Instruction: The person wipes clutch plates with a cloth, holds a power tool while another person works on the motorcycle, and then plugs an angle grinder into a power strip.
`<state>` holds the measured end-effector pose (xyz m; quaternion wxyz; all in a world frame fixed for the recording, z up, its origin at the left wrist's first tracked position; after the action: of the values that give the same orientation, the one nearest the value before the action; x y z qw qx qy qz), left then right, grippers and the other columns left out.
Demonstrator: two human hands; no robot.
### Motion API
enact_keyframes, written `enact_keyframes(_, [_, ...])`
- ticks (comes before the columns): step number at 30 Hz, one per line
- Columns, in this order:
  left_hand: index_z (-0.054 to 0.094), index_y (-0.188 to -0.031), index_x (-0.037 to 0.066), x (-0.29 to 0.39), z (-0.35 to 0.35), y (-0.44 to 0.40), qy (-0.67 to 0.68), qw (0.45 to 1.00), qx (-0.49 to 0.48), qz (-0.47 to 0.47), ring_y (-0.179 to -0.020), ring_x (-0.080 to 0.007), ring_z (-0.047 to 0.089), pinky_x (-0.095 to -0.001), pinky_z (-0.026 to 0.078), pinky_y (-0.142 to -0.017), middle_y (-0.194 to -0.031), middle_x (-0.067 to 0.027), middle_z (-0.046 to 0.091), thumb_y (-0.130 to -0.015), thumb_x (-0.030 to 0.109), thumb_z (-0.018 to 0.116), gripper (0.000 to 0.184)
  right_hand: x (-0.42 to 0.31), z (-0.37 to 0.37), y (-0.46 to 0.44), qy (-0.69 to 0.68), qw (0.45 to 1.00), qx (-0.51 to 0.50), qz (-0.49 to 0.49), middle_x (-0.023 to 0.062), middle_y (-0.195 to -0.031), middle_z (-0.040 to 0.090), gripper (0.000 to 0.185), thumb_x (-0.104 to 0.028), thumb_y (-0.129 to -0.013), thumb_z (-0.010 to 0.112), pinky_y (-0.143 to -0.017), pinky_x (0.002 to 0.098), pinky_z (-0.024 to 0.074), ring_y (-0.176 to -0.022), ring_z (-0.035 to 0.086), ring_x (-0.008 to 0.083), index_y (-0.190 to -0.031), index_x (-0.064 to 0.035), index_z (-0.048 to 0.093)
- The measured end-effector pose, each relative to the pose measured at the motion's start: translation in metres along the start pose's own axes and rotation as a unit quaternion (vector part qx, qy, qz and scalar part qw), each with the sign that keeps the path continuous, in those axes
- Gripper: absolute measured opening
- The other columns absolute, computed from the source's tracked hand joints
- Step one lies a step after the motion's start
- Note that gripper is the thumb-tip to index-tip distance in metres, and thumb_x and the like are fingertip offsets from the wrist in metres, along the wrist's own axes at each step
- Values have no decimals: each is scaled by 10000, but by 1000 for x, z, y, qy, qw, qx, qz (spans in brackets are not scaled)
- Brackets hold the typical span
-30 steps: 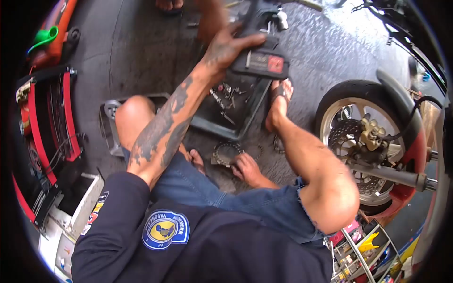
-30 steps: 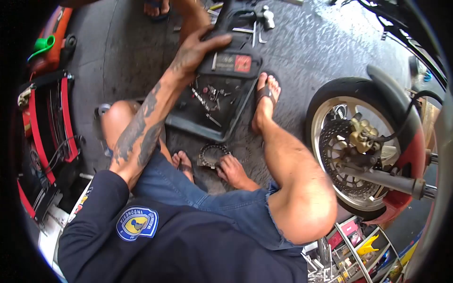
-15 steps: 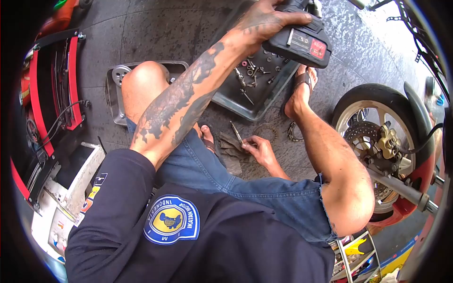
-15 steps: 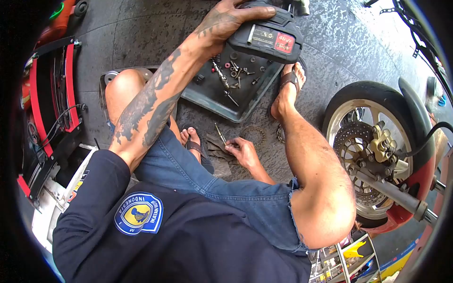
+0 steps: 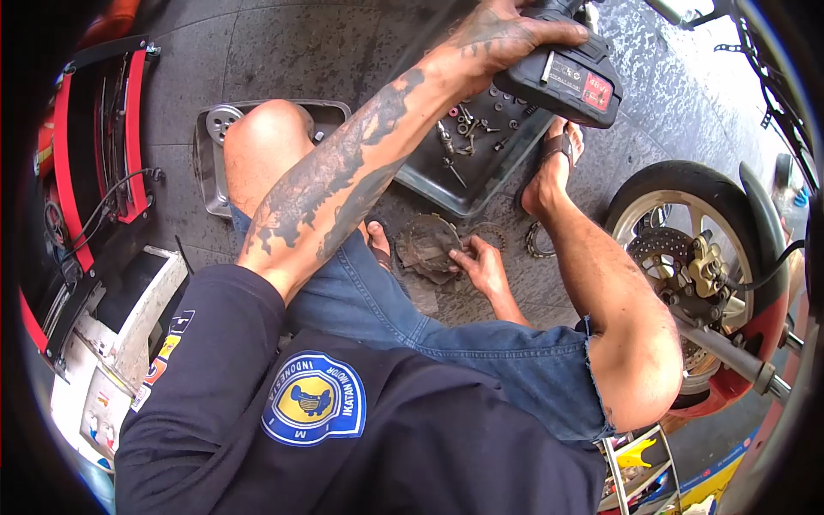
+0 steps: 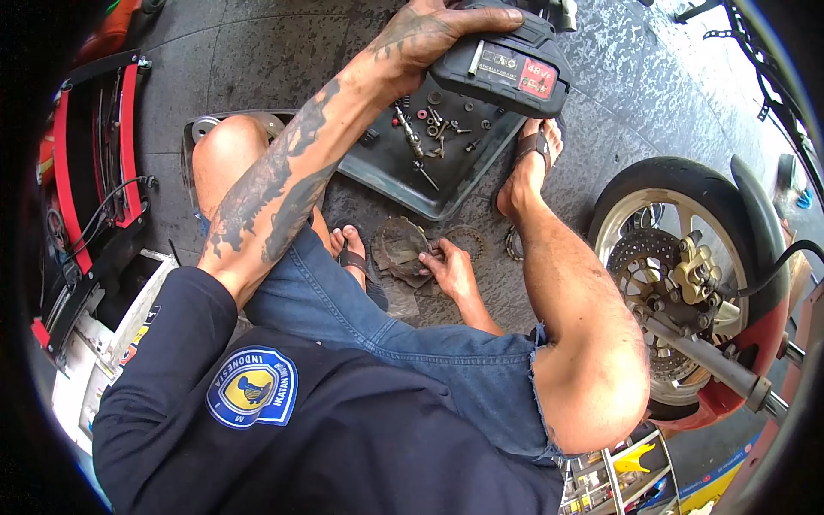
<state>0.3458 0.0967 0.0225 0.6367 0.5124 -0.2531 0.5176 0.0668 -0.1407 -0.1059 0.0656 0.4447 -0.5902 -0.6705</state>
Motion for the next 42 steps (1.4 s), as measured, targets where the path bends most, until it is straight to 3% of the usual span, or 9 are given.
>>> enact_keyframes(3, [319,-1347,-155,4,1,3,16,1000,-7,1,-975,-217,609,-271,509,-820,-1177,-214,570,-741,290,788,886,13,1,-6,-83,996,-11,8,118,-864,671,188,-56,-866,644,-664,279,543,-735,672,169,-986,73,577])
enact_keyframes(7, [336,-1330,-163,19,15,14,73,993,-96,-3,-981,-226,604,-283,503,-841,-1164,-199,578,-746,299,785,870,19,-18,-13,72,994,73,-30,113,-833,680,234,-75,-832,676,-680,297,536,-760,673,163,-1007,54,588])
enact_keyframes(9, [438,-1261,-119,1,3,2,32,999,-15,-8,-934,-240,629,-305,513,-802,-1079,-191,622,-806,248,712,645,21,-34,-17,157,963,193,-102,122,-765,678,250,-109,-801,704,-694,317,527,-719,674,201,-982,28,601])
enact_keyframes(12, [422,-1286,-137,-6,1,2,51,998,-12,18,-904,-207,649,-280,525,-781,-1081,-195,629,-650,292,850,879,7,-33,-9,218,943,233,-98,167,-883,658,286,-127,-802,692,-713,351,530,-796,668,283,-1022,19,583])
enact_keyframes(13, [353,-1337,-138,-3,3,3,23,999,-29,18,-994,-218,626,-281,522,-828,-1175,-214,575,-723,283,801,869,0,-36,-8,244,929,258,-104,171,-898,653,291,-129,-801,691,-716,355,530,-808,664,288,-1026,18,580])
enact_keyframes(19, [397,-1319,-110,-1,10,4,69,997,-41,-8,-1008,-187,594,-289,496,-861,-1170,-159,565,-759,221,775,752,-42,-42,8,337,855,351,-178,191,-991,620,324,-142,-798,687,-730,383,527,-880,640,322,-1054,10,561])
enact_keyframes(24, [372,-1334,-110,-1,8,7,35,999,-30,-22,-1027,-202,588,-288,482,-876,-1180,-180,560,-759,198,762,760,-6,-20,-2,349,850,335,-209,194,-1139,541,377,-182,-797,676,-745,445,514,-983,586,360,-1096,-14,518])
enact_keyframes(30, [459,-1280,-65,-1,7,8,58,998,-7,-20,-901,-171,633,-268,518,-775,-1058,-135,624,-746,192,778,673,-18,-24,2,306,880,314,-183,137,-933,573,325,-303,-828,670,-655,453,509,-817,612,363,-985,-49,542])
enact_keyframes(42, [429,-1298,-57,-4,6,7,60,997,-21,-32,-913,-169,627,-280,530,-794,-1075,-130,604,-778,174,740,649,-17,-25,3,297,873,325,-210,137,-865,577,283,-276,-818,681,-629,437,507,-777,617,353,-913,-42,553])
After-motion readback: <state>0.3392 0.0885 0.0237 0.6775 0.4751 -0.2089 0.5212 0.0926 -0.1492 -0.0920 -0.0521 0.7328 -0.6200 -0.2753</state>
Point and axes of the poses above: each hand's wrist, its own y-axis away from the middle knuckle, its own z-axis out of the palm, x = y × z, the point moved 9 cm from there along -y, towards the middle knuckle
